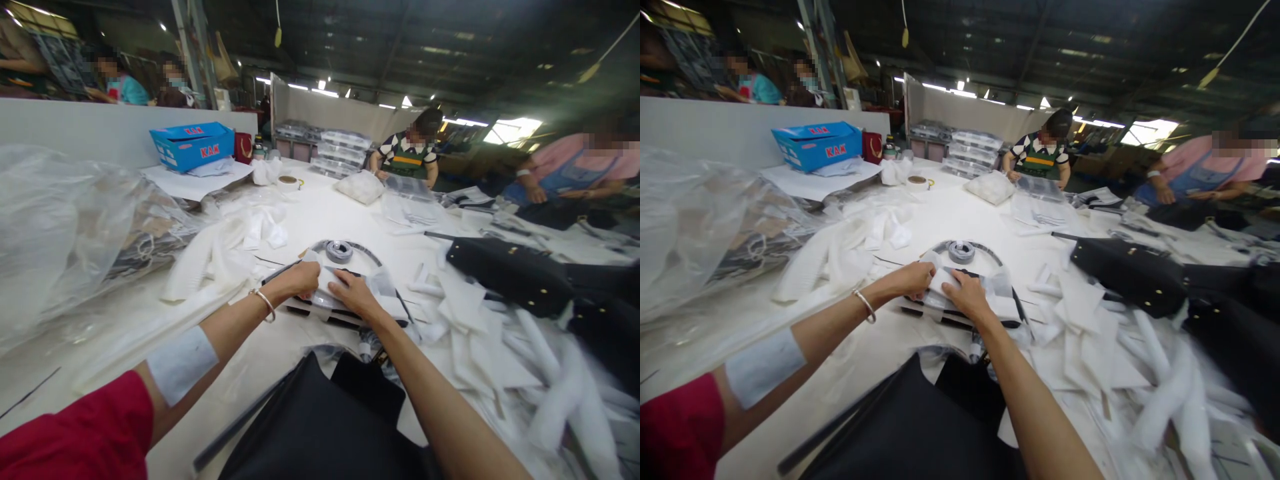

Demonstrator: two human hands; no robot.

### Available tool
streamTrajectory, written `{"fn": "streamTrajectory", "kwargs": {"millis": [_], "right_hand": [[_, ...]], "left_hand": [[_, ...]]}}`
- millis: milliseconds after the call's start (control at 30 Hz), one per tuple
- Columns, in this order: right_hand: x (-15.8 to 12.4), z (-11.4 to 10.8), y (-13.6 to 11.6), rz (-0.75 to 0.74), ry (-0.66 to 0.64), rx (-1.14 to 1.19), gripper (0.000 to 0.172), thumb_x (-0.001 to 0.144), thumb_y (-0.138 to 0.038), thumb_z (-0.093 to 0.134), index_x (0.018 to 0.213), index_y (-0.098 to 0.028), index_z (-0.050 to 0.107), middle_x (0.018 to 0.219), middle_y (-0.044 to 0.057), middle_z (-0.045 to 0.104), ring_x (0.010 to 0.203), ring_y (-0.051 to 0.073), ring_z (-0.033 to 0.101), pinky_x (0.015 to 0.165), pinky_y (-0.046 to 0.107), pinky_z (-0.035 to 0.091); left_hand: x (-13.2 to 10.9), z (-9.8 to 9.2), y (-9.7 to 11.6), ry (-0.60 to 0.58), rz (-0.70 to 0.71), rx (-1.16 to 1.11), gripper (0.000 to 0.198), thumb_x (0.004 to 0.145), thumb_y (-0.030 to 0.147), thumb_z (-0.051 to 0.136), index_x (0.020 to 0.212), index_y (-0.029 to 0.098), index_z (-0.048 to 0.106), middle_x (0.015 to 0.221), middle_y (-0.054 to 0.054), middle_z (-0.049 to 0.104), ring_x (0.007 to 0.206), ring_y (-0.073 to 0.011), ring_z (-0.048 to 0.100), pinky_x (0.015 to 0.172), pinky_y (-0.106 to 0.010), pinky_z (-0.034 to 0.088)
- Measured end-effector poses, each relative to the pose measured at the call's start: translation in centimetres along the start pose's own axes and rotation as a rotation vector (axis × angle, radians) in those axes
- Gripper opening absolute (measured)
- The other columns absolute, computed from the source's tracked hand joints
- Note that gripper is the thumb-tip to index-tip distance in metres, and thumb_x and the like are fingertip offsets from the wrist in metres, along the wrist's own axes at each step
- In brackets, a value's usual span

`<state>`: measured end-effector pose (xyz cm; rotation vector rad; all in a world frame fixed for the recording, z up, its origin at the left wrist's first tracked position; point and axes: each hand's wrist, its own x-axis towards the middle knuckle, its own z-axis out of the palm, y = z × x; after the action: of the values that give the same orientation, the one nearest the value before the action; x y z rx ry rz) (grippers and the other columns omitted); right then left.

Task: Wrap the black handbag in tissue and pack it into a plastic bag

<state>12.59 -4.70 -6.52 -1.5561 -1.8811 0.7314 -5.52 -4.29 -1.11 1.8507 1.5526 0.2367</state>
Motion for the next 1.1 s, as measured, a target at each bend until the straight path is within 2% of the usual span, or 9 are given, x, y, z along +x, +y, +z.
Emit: {"fn": "streamTrajectory", "kwargs": {"millis": [100,167,233,333,433,700,867,1000,1100], "right_hand": [[0.0,0.2,0.0,0.038,0.018,0.247,0.039,0.072,-0.043,0.071,0.107,-0.026,0.069,0.104,0.003,0.071,0.101,0.025,0.062,0.090,0.039,0.046],[-0.1,0.2,0.0,0.112,0.084,0.482,0.041,0.069,-0.047,0.071,0.102,-0.023,0.067,0.088,0.001,0.070,0.082,0.021,0.063,0.075,0.034,0.048],[-0.2,0.1,0.0,0.177,0.162,0.705,0.044,0.064,-0.049,0.075,0.097,-0.021,0.064,0.075,-0.002,0.066,0.067,0.017,0.058,0.063,0.029,0.045],[-0.5,-0.5,0.1,0.221,0.226,0.954,0.048,0.054,-0.047,0.083,0.089,-0.022,0.063,0.070,-0.004,0.063,0.062,0.015,0.055,0.058,0.026,0.042],[-0.8,-1.0,0.2,0.228,0.239,1.101,0.047,0.051,-0.047,0.086,0.084,-0.022,0.064,0.071,-0.003,0.064,0.065,0.015,0.055,0.059,0.027,0.043],[-1.1,-0.9,-0.1,0.226,0.149,1.050,0.047,0.052,-0.054,0.086,0.070,-0.019,0.060,0.061,-0.004,0.059,0.056,0.011,0.047,0.053,0.024,0.036],[-1.2,-0.9,-0.4,0.191,0.093,0.932,0.049,0.055,-0.055,0.083,0.076,-0.020,0.057,0.065,-0.004,0.060,0.056,0.012,0.049,0.054,0.024,0.037],[-1.1,-0.8,-0.3,0.213,0.135,0.855,0.050,0.056,-0.055,0.079,0.082,-0.022,0.052,0.066,-0.004,0.060,0.055,0.013,0.050,0.052,0.024,0.038],[-0.8,-0.5,0.0,0.214,0.187,0.725,0.045,0.057,-0.047,0.077,0.082,-0.023,0.050,0.063,-0.007,0.055,0.054,0.013,0.048,0.050,0.024,0.036]], "left_hand": [[0.4,0.7,-0.2,-0.048,-0.068,-0.127,0.041,0.080,0.009,0.046,0.121,0.011,0.052,0.053,-0.002,0.063,0.043,-0.0173,0.057,0.049,-0.024,0.046],[0.4,0.9,-0.4,-0.046,-0.103,-0.204,0.040,0.081,0.010,0.047,0.120,0.012,0.051,0.052,0.000,0.061,0.039,-0.0141,0.052,0.044,-0.021,0.041],[0.2,0.7,-0.6,-0.047,-0.134,-0.272,0.027,0.082,0.014,0.050,0.108,0.012,0.057,0.051,0.000,0.058,0.037,-0.0109,0.046,0.041,-0.019,0.036],[0.1,0.4,-0.7,-0.078,-0.174,-0.346,0.007,0.081,0.020,0.059,0.082,0.014,0.060,0.047,0.002,0.053,0.036,-0.0074,0.038,0.039,-0.018,0.029],[0.5,0.2,-0.5,-0.125,-0.209,-0.371,0.016,0.079,0.027,0.064,0.071,0.014,0.059,0.043,0.002,0.049,0.036,-0.0071,0.034,0.037,-0.018,0.023],[1.4,0.2,-0.2,-0.253,-0.252,-0.439,0.024,0.068,0.027,0.077,0.067,0.015,0.056,0.044,0.005,0.049,0.034,-0.0036,0.029,0.036,-0.016,0.017],[1.7,0.8,-1.1,-0.332,-0.232,-0.551,0.028,0.059,0.024,0.082,0.067,0.015,0.058,0.042,0.007,0.044,0.035,-0.0027,0.029,0.035,-0.013,0.018],[1.9,1.1,-1.8,-0.386,-0.192,-0.662,0.031,0.056,0.022,0.083,0.064,0.015,0.054,0.042,0.008,0.041,0.035,-0.0021,0.029,0.034,-0.012,0.017],[2.1,1.2,-2.6,-0.410,-0.158,-0.752,0.034,0.055,0.024,0.083,0.071,0.016,0.055,0.045,0.009,0.042,0.036,-0.0013,0.028,0.035,-0.011,0.016]]}}
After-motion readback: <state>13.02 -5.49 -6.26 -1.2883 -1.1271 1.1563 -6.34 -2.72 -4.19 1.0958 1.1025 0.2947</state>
